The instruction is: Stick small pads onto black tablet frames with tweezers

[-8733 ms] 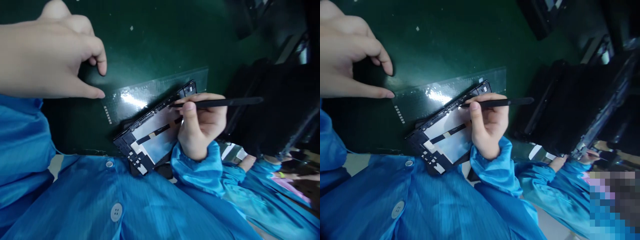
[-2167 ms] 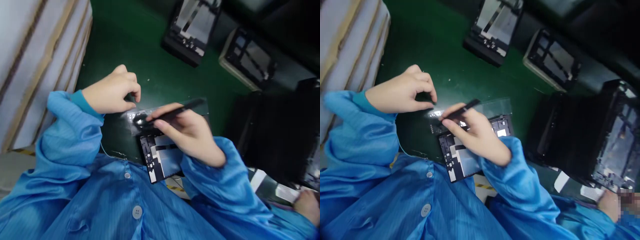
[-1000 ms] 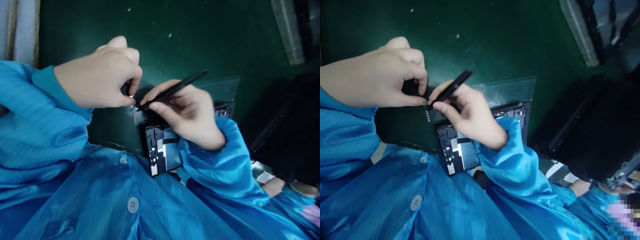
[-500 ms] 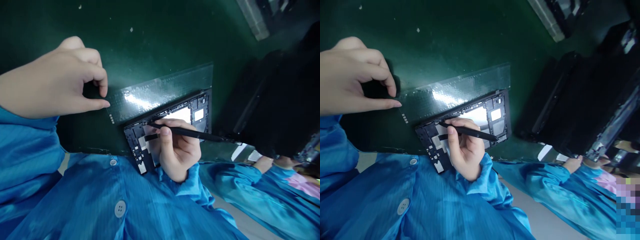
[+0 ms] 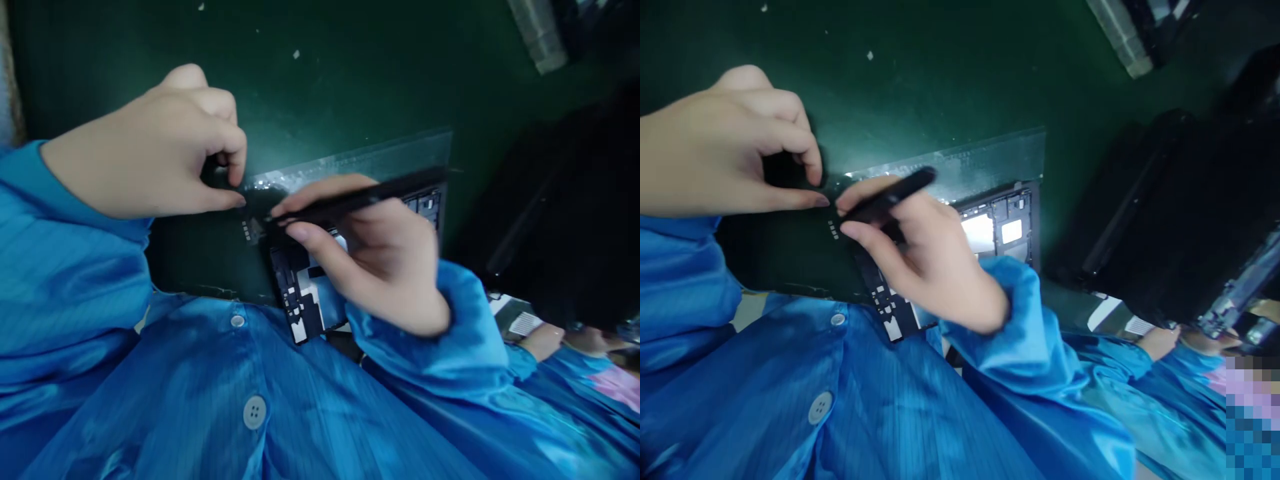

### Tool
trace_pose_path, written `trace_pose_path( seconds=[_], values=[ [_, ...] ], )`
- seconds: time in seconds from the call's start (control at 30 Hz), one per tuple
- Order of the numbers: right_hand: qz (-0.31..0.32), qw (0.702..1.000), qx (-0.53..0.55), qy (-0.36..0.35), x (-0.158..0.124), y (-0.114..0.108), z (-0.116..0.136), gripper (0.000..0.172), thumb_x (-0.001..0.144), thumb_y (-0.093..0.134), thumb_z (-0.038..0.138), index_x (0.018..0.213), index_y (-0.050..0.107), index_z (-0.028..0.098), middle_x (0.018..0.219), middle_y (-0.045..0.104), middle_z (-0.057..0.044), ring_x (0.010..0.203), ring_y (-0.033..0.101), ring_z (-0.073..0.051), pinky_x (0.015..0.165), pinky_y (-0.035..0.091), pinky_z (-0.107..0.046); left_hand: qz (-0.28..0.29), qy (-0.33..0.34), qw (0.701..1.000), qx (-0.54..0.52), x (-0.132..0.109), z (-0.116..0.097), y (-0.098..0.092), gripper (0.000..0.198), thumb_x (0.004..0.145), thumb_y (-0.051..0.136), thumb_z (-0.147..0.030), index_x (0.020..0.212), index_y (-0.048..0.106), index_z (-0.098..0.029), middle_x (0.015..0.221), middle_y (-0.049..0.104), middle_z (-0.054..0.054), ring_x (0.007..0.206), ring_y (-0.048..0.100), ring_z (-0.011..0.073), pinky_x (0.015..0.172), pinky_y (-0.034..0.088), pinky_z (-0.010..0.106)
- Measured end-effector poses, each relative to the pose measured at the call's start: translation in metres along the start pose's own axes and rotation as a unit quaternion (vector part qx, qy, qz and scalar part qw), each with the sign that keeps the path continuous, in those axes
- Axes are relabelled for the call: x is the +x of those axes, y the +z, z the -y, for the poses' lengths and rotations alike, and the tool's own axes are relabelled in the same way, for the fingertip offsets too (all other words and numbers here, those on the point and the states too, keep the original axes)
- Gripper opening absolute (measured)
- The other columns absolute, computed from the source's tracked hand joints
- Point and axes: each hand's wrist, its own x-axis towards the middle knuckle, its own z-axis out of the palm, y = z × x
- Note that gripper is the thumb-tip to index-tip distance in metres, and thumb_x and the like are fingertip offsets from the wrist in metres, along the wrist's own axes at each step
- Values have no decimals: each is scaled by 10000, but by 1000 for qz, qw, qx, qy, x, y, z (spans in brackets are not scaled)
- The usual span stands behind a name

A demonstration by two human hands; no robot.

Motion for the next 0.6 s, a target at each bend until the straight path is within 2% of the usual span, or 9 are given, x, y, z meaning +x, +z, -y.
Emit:
trace_pose_path(
  seconds=[0.07,0.13,0.23,0.33,0.4,0.5,0.57,0.6],
  values=[
    [84,996,5,-26,21,5,-11,122,1105,705,363,1168,765,277,1223,841,-46,1157,814,-258,1087,689,-464,2,-7,1000,2,1,-1,1,978,906,327,-1027,858,783,-163,926,562,78,1168,505,274,1231,400,578],
    [118,992,5,-38,33,13,-22,185,1119,675,413,1177,765,262,1236,835,-59,1160,810,-263,1099,681,-464,2,-13,1000,8,1,-1,2,980,924,304,-1011,846,784,-160,928,576,86,1177,519,275,1232,418,570],
    [117,993,1,-34,35,17,-28,216,1120,665,447,1173,768,265,1227,834,-65,1143,808,-264,1101,674,-461,9,-21,1000,10,1,-2,2,1017,916,281,-1023,851,790,-145,922,568,79,1222,509,274,1220,432,548],
    [103,994,2,-35,31,16,-26,192,1116,671,433,1170,763,274,1222,835,-64,1139,807,-267,1109,670,-470,14,-34,999,-6,1,-3,1,1005,901,343,-1034,846,776,-129,929,548,79,1289,483,301,1253,406,565],
    [107,993,-2,-41,30,14,-25,162,1118,669,403,1163,757,274,1224,835,-63,1144,809,-272,1112,669,-480,14,-34,999,-20,2,-3,2,938,913,425,-1000,839,764,-129,937,539,79,1316,475,321,1276,385,598],
    [118,991,-21,-64,34,15,-28,112,1119,653,334,1152,745,279,1223,835,-50,1146,812,-265,1095,676,-468,18,-30,999,-9,3,-2,1,725,944,604,-841,862,767,-139,951,554,73,1317,481,328,1259,403,631],
    [130,987,-33,-87,39,14,-29,89,1107,652,278,1136,736,278,1209,836,-41,1122,814,-242,1053,685,-430,22,-22,999,15,3,-2,1,677,959,601,-795,881,773,-144,962,566,71,1303,488,324,1230,429,636],
    [135,986,-31,-92,40,14,-29,79,1098,662,256,1123,734,276,1201,836,-38,1106,814,-231,1039,685,-414,24,-15,999,25,3,-1,0,726,969,540,-827,887,777,-145,964,563,71,1298,489,324,1220,433,642]
  ],
)
